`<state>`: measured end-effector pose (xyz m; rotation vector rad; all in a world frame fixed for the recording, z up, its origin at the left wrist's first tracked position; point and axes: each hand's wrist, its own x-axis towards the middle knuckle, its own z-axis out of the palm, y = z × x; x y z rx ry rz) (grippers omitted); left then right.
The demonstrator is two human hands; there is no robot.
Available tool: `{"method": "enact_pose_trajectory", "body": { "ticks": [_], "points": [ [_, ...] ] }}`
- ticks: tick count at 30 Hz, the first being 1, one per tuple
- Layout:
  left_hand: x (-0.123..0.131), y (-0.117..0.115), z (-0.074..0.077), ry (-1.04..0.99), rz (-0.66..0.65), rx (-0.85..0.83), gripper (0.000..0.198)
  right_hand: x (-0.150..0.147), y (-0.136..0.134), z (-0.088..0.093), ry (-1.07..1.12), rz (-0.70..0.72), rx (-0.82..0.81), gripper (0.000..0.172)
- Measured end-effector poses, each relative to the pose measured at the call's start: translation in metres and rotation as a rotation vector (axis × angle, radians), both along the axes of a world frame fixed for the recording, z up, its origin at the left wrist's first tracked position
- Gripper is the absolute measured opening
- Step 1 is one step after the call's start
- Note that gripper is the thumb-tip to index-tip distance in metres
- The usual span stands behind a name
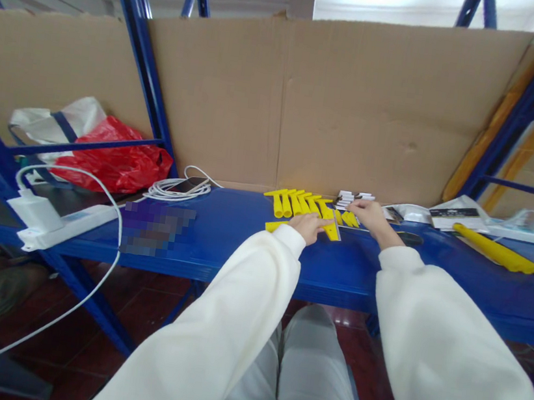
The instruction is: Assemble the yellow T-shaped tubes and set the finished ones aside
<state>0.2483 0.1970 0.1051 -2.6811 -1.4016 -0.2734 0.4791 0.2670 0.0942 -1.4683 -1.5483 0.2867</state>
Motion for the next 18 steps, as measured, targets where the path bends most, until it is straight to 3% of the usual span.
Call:
{"method": "enact_pose_trajectory", "body": {
  "ticks": [3,6,18],
  "points": [
    [0.000,-0.002,0.001,0.018,-0.006,0.012,0.057,-0.014,-0.001,-0.003,0.087,0.211,0.008,0.016],
    [0.001,-0.004,0.002,0.036,-0.011,0.035,0.056,-0.022,0.000,-0.006,0.081,0.311,0.057,0.012],
    [0.002,-0.003,0.001,0.018,-0.035,0.046,0.054,-0.032,-0.012,0.000,-0.090,0.269,0.016,0.015]
  ]
}}
